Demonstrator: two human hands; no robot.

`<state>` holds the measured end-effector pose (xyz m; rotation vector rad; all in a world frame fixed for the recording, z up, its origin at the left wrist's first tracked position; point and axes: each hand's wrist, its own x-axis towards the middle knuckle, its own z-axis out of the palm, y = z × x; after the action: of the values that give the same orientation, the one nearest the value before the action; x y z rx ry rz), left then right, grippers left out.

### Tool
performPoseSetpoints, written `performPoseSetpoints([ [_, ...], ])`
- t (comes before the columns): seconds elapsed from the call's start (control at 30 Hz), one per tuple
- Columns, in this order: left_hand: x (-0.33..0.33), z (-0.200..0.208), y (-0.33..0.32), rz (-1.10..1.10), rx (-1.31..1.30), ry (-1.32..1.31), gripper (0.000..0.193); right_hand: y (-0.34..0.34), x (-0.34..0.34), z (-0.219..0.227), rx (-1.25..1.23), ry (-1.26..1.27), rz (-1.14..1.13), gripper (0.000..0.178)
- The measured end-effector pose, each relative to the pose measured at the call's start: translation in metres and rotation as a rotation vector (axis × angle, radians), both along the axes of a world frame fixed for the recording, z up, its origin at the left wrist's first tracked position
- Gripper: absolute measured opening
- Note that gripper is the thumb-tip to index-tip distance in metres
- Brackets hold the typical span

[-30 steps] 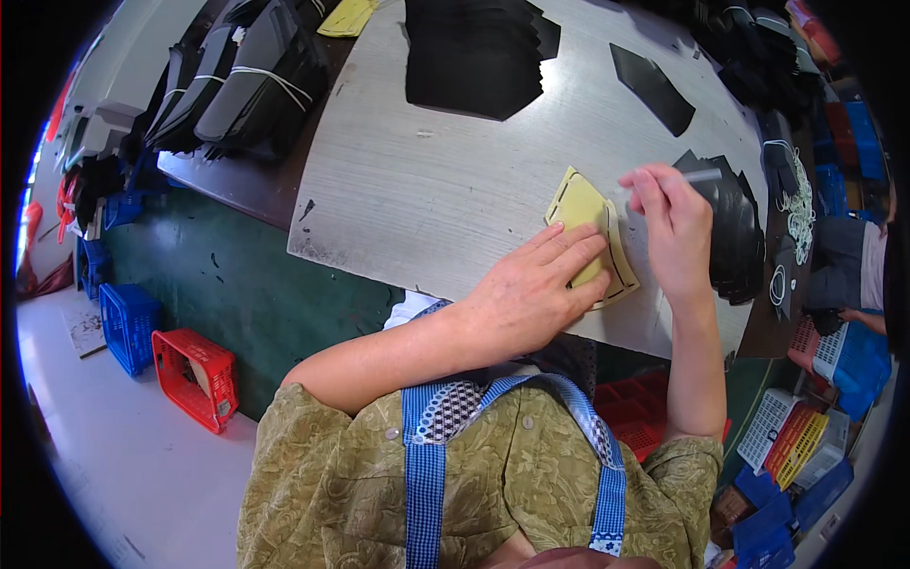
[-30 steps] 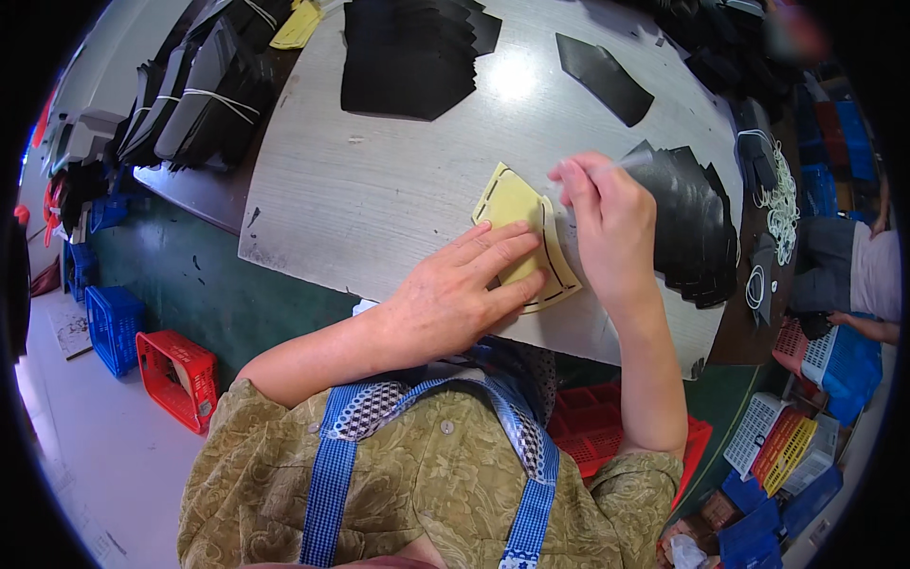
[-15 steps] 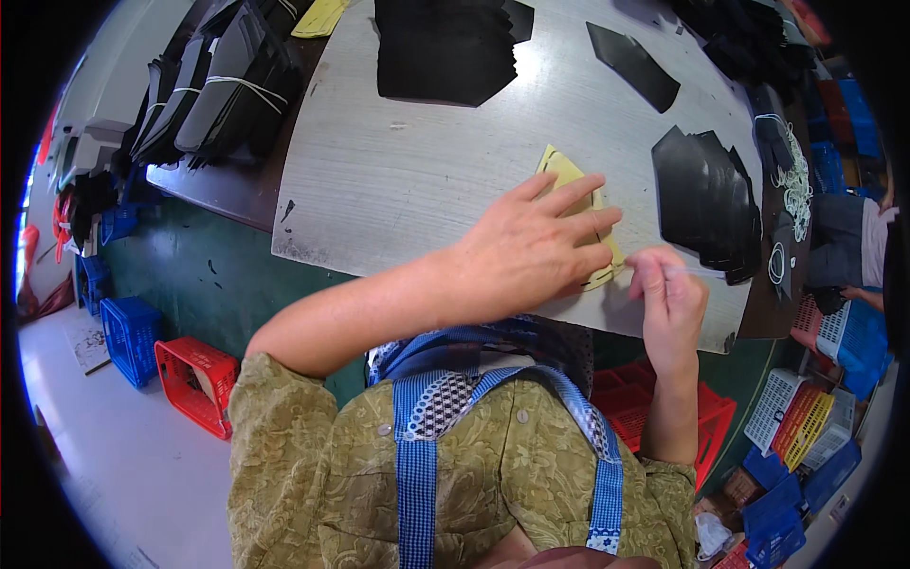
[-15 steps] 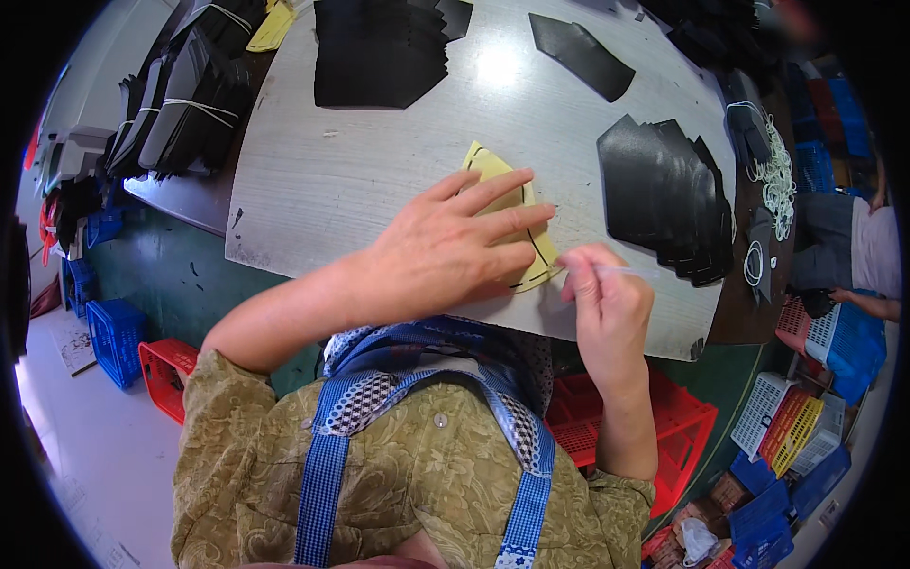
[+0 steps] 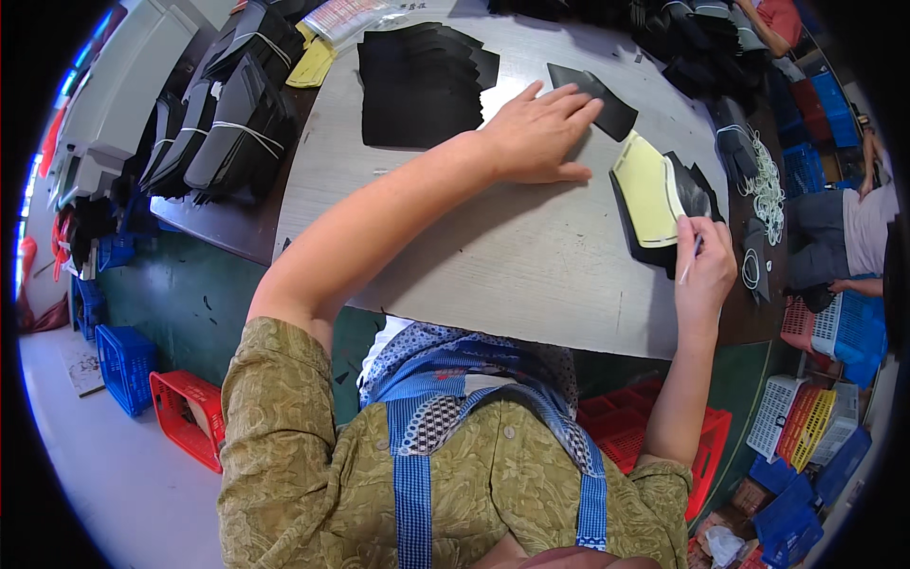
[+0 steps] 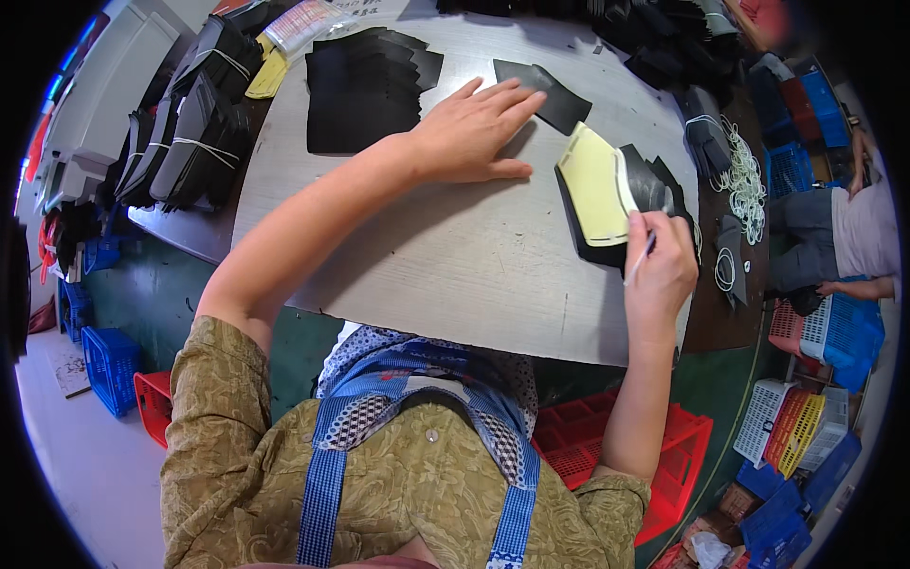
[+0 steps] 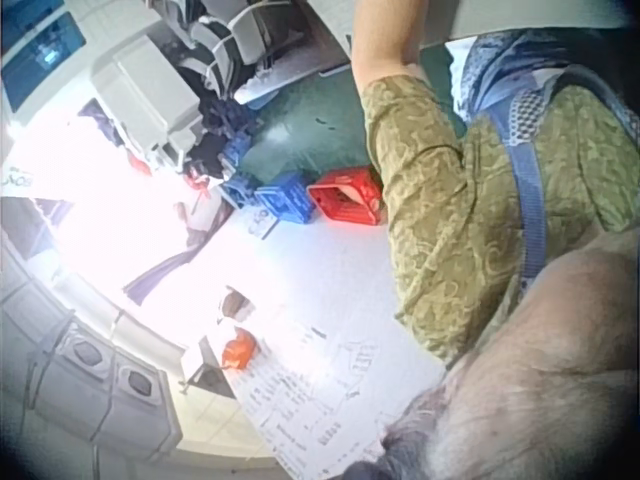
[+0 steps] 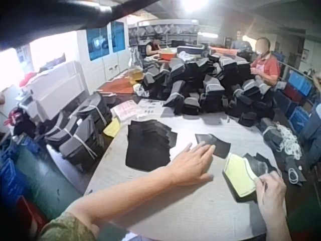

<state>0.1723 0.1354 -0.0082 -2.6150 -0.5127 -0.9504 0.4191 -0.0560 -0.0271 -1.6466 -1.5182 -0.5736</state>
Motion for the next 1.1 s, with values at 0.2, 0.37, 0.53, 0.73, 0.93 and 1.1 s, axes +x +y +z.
performPoseSetpoints([
  [0.2, -0.080, -0.002, -0.090, 0.106, -0.286, 0.235, 0.069, -0.030, 0.015, -0.030, 0.094, 0.373, 0.126, 0.017],
  [0.37, -0.099, -0.023, -0.178, 0.109, -0.376, 0.119, 0.066, -0.053, -0.044, -0.036, -0.178, 0.875, 0.506, 0.014],
  [0.53, -0.078, -0.044, -0.184, -0.060, -0.420, -0.095, 0.057, -0.043, -0.101, -0.049, -0.215, 0.737, 0.507, 0.011],
  [0.73, -0.081, -0.049, -0.182, -0.027, -0.422, -0.098, 0.049, -0.037, -0.106, -0.035, -0.204, 0.155, 0.418, 0.025],
  [0.93, -0.081, -0.046, -0.180, -0.007, -0.449, -0.089, 0.044, -0.014, -0.095, -0.016, -0.150, 0.770, 0.658, 0.028],
  [1.1, -0.079, -0.049, -0.179, -0.029, -0.430, -0.078, 0.039, 0.025, -0.125, 0.006, -0.258, 0.527, 0.785, 0.017],
])
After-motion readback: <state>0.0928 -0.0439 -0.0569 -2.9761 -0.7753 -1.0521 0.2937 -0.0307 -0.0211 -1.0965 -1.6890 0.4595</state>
